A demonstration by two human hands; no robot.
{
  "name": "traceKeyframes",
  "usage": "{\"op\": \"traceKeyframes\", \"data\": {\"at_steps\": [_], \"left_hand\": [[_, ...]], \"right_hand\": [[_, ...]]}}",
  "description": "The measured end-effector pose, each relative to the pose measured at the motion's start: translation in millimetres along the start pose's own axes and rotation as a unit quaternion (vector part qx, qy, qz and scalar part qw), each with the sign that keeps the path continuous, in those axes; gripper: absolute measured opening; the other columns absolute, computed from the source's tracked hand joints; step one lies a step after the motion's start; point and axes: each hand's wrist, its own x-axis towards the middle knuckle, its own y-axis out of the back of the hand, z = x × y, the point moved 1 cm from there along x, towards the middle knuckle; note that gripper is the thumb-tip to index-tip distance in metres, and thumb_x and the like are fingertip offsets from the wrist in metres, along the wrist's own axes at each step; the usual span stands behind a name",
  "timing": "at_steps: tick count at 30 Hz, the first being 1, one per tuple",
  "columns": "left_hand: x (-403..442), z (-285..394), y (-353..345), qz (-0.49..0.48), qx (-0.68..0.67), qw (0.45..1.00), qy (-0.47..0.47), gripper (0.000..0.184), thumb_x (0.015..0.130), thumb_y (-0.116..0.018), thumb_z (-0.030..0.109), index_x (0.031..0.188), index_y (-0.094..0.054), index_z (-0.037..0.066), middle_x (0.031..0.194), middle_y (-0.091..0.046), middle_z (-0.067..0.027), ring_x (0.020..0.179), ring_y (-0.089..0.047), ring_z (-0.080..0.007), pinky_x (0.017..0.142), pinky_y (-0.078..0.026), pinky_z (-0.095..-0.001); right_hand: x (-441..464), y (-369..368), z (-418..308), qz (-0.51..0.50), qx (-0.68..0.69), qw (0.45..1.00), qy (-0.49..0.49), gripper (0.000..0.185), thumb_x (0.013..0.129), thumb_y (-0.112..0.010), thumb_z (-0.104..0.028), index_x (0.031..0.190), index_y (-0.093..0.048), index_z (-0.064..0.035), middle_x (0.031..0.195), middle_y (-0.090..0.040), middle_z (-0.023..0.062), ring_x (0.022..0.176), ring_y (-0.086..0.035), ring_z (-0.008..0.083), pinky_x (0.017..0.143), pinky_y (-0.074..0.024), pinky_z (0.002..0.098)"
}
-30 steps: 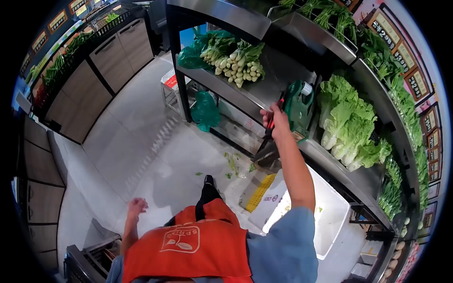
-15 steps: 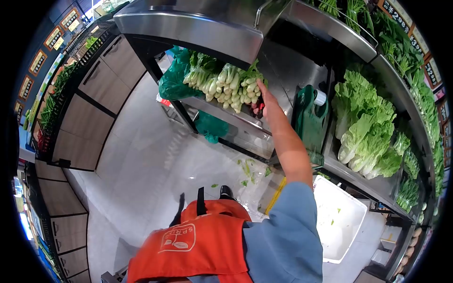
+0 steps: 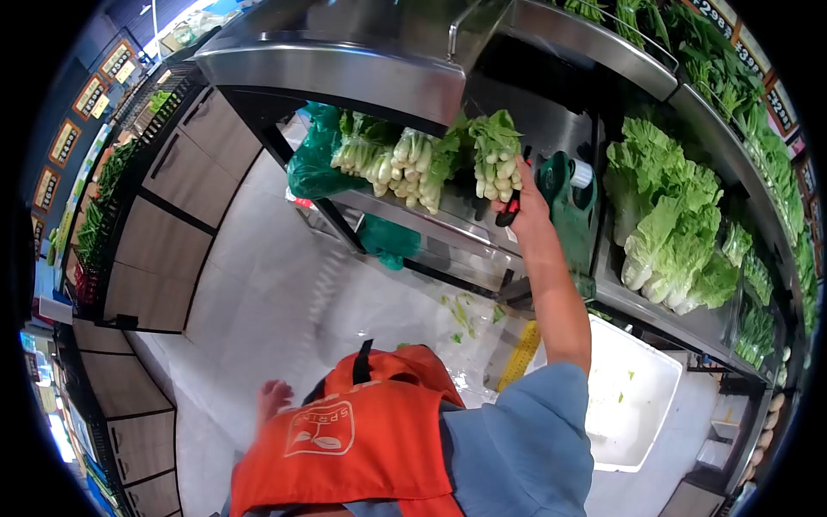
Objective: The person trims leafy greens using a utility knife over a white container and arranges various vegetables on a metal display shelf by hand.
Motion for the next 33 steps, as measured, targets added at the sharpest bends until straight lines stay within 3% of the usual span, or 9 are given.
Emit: {"op": "traceKeyframes", "data": {"at_steps": [4,5,10,13,19,25,29,30,33], "left_hand": [[8,92,-58,-0.032,0.069,0.953,-0.293,0.024,0.088,-0.072,0.012,0.104,-0.058,0.000,0.087,-0.063,-0.0073,0.075,-0.056,-0.0171,0.069,-0.048,-0.0298],[-21,154,-82,-0.002,0.235,0.883,-0.406,0.031,0.082,-0.075,0.006,0.108,-0.059,0.001,0.096,-0.063,-0.0122,0.086,-0.060,-0.0245,0.079,-0.050,-0.0348],[-98,308,-188,-0.116,0.273,0.599,-0.744,0.066,0.067,-0.085,0.008,0.127,-0.056,0.004,0.133,-0.057,-0.0147,0.116,-0.058,-0.0352,0.096,-0.048,-0.0458],[-125,333,-218,-0.202,0.246,0.467,-0.825,0.080,0.064,-0.086,0.015,0.135,-0.051,0.004,0.147,-0.047,-0.0173,0.132,-0.049,-0.0354,0.110,-0.038,-0.0525],[-161,314,-229,-0.357,0.233,0.350,-0.834,0.093,0.063,-0.083,0.025,0.144,-0.043,0.005,0.155,-0.038,-0.0207,0.144,-0.038,-0.0372,0.119,-0.024,-0.0556],[-166,260,-203,-0.363,0.184,0.369,-0.835,0.086,0.066,-0.084,0.034,0.137,-0.048,0.002,0.141,-0.052,-0.0182,0.130,-0.051,-0.0347,0.113,-0.032,-0.0557],[-168,237,-188,-0.415,0.159,0.440,-0.780,0.090,0.058,-0.089,0.031,0.134,-0.050,0.002,0.126,-0.057,-0.0164,0.121,-0.055,-0.0348,0.105,-0.039,-0.0510],[-169,232,-187,-0.422,0.154,0.458,-0.767,0.093,0.055,-0.091,0.030,0.134,-0.049,0.003,0.122,-0.057,-0.0161,0.119,-0.055,-0.0347,0.102,-0.042,-0.0487],[-174,219,-187,-0.525,0.178,0.653,-0.516,0.091,0.058,-0.093,0.030,0.132,-0.050,0.001,0.121,-0.060,-0.0158,0.114,-0.061,-0.0311,0.100,-0.047,-0.0419]], "right_hand": [[-80,-11,-16,-0.004,-0.009,1.000,0.010,0.044,0.089,-0.073,-0.048,0.113,-0.064,-0.0118,0.097,-0.068,0.0043,0.071,-0.062,0.0167,0.047,-0.0416,0.0298],[-98,-10,-17,-0.004,-0.019,1.000,-0.001,0.046,0.090,-0.073,-0.048,0.117,-0.063,-0.0113,0.102,-0.069,0.0051,0.075,-0.065,0.0175,0.048,-0.0438,0.0303],[-193,-46,17,0.017,-0.037,0.998,-0.046,0.054,0.093,-0.068,-0.046,0.130,-0.058,-0.0079,0.116,-0.068,0.0093,0.097,-0.069,0.0214,0.074,-0.0580,0.0365],[-242,-57,37,0.023,-0.052,0.995,-0.088,0.055,0.095,-0.066,-0.046,0.132,-0.056,-0.0062,0.120,-0.067,0.0108,0.105,-0.068,0.0225,0.090,-0.0575,0.0386],[-321,-77,98,0.049,-0.052,0.993,-0.090,0.054,0.098,-0.062,-0.043,0.139,-0.050,-0.0106,0.132,-0.060,0.0085,0.115,-0.064,0.0230,0.097,-0.0545,0.0397],[-384,-85,149,0.092,-0.107,0.988,-0.062,0.053,0.100,-0.057,-0.047,0.132,-0.054,-0.0054,0.121,-0.065,0.0081,0.108,-0.066,0.0196,0.093,-0.0549,0.0331],[-414,-76,178,0.117,-0.008,0.988,-0.099,0.056,0.099,-0.057,-0.047,0.138,-0.050,-0.0081,0.130,-0.062,0.0133,0.120,-0.062,0.0281,0.102,-0.0526,0.0438],[-422,-71,185,0.139,0.090,0.979,-0.116,0.052,0.101,-0.052,-0.048,0.132,-0.054,-0.0065,0.121,-0.065,0.0195,0.096,-0.069,0.0261,0.080,-0.0594,0.0398],[-445,-62,190,-0.060,0.118,0.979,-0.157,0.050,0.104,-0.048,-0.048,0.121,-0.059,-0.0023,0.106,-0.070,0.0204,0.062,-0.060,0.0181,0.050,-0.0475,0.0306]]}}
